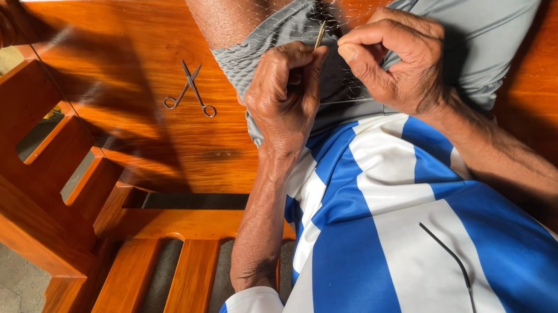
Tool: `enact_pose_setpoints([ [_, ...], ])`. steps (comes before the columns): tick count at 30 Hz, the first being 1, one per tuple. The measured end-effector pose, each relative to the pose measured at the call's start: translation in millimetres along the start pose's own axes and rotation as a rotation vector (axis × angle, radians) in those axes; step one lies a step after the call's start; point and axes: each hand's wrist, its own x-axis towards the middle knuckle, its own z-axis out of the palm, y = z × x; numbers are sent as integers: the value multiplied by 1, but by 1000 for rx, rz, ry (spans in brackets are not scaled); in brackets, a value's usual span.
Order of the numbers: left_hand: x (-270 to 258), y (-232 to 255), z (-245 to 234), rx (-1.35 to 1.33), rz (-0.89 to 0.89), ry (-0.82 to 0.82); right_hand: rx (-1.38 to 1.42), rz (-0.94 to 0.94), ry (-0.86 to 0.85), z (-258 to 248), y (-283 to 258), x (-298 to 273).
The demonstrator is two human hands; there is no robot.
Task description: Repairing a fishing net by weaving thread through the mesh using a wooden shuttle.
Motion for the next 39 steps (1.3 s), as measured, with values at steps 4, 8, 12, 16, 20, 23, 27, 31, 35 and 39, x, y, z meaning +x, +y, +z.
enact_pose_setpoints([
  [4, 7, 16, -8, -29, 36, -85, -344, -146, -130, -7, 2, 15],
  [8, 8, 17, -5, -72, 71, -73, -346, -120, -83, -4, 15, 29],
  [12, 7, 17, -5, -43, 80, -54, -524, -153, -76, -7, 16, 27],
  [16, 7, 13, 0, -62, 48, -35, -598, -211, -79, -16, 10, 5],
  [20, -3, 1, 5, 10, 14, -11, -759, -364, -14, -8, 1, -4],
  [23, -9, -8, 9, 163, -18, -52, -597, -261, -60, 6, -7, -3],
  [27, -10, -9, 14, 229, -101, -107, 24, 201, -272, 18, 5, -16],
  [31, -10, -6, 17, 273, -137, -92, 144, 268, -209, 22, 27, -27],
  [35, -2, 3, 21, 170, -200, -38, 150, 253, -267, 18, 28, -25],
  [39, 0, 1, 20, 142, -214, -52, 56, 211, -246, 27, 29, -29],
])
